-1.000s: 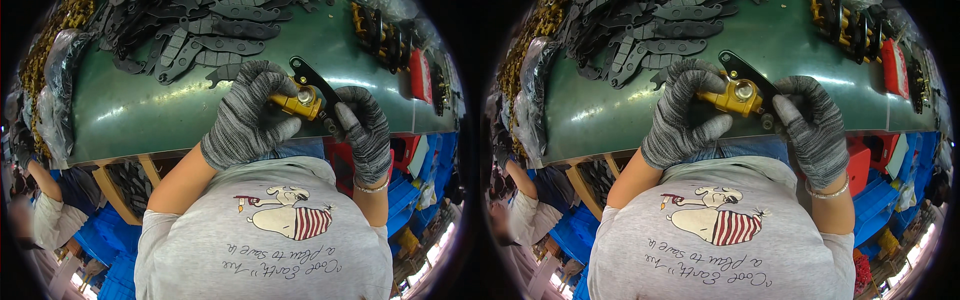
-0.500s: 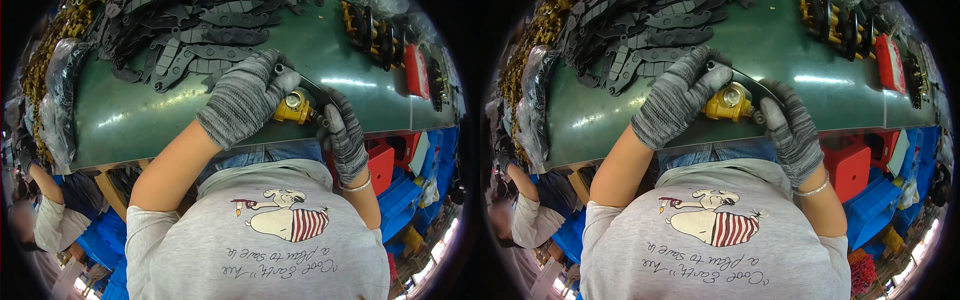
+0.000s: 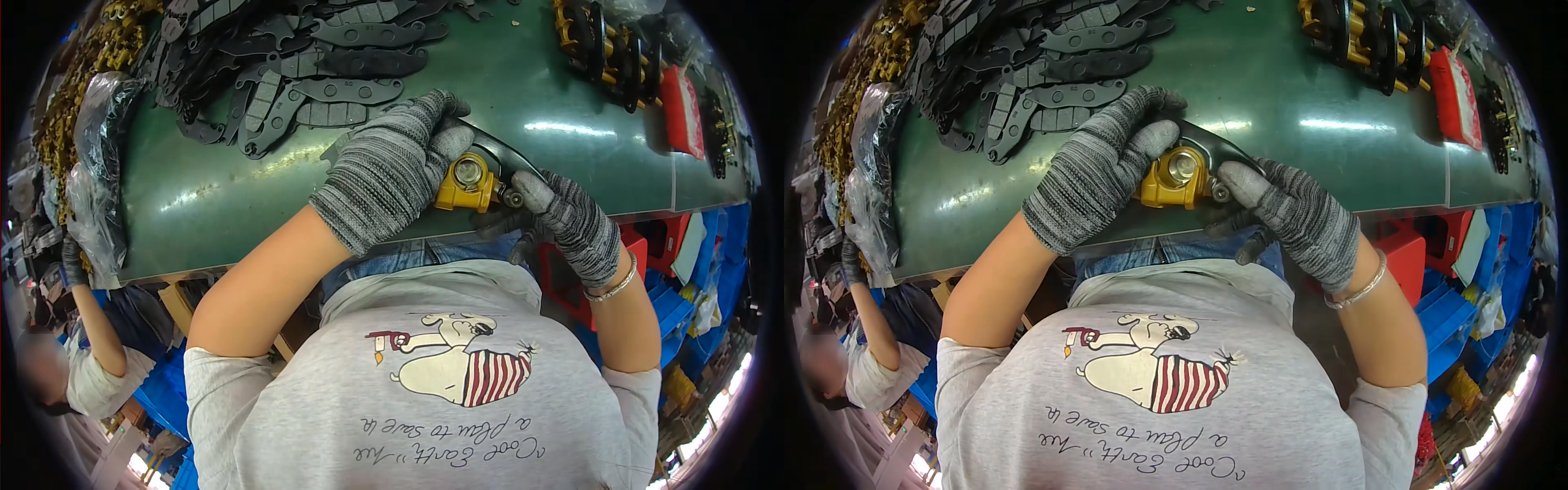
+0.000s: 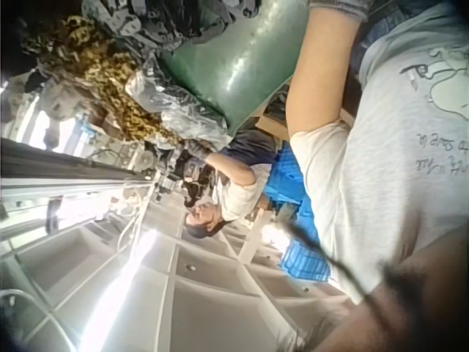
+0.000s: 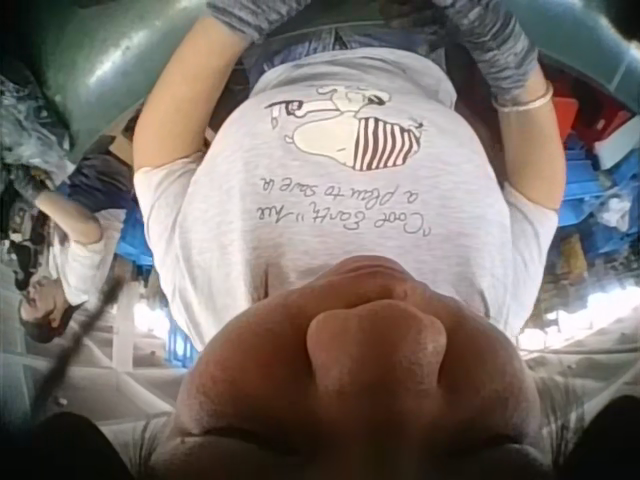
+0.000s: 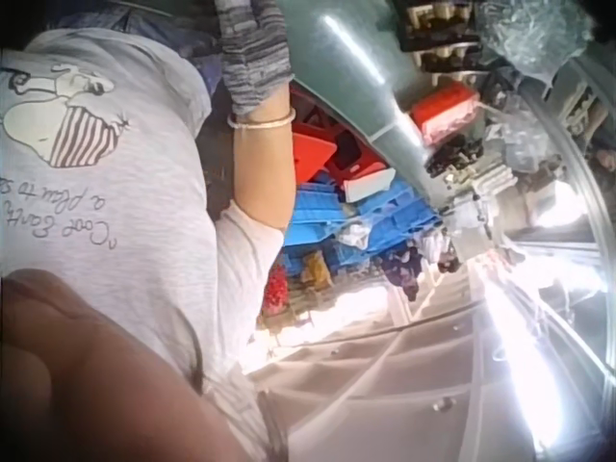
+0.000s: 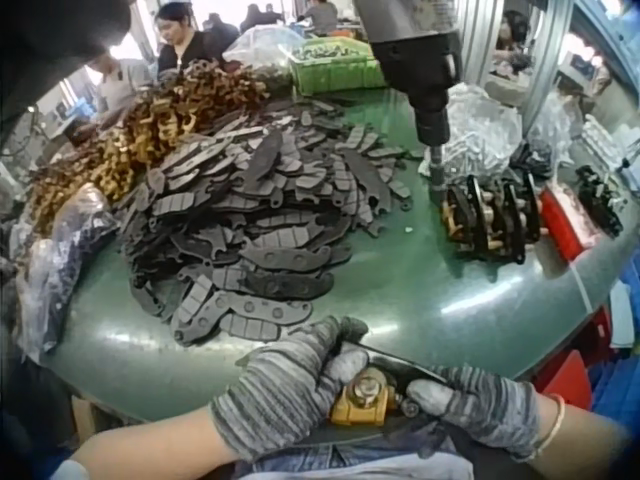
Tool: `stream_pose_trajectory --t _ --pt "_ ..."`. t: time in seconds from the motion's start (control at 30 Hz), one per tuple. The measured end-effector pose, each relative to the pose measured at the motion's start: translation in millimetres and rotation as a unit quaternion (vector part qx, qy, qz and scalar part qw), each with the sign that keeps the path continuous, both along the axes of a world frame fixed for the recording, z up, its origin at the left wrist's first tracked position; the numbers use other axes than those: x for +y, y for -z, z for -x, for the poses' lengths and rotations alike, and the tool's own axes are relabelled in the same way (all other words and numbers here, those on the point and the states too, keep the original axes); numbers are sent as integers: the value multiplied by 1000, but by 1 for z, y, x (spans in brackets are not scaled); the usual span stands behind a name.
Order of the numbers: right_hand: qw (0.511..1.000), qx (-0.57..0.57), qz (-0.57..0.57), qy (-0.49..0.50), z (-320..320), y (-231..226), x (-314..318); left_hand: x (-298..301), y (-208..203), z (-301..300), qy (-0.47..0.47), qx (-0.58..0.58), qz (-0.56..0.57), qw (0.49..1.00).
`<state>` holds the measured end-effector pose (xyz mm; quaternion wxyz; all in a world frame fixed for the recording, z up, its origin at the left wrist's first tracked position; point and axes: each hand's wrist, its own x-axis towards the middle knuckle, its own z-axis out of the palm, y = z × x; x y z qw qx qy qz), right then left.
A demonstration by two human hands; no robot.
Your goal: Assembling and inspecting yellow brake calipers using pneumatic tools at a factory workstation.
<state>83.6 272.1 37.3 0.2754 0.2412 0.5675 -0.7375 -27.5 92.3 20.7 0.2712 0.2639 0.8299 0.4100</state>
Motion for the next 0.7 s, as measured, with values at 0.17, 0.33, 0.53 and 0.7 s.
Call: stream_pose_trajectory --t 0.17,0.33,0.53,0.7 --pt "999 -28 -13 -24 5 -7 6 1 -6 2 15 -1 13 1000" --pt "999 -28 9 16 1 1 1 -5 5 1 -4 -17 -43 999" --pt "996 53 -72 32 -1 -2 1 -16 1 -11 -65 -84 -168 980" --pt "935 294 -189 55 -1 14 -12 -26 14 -13 -47 -100 -237 965"
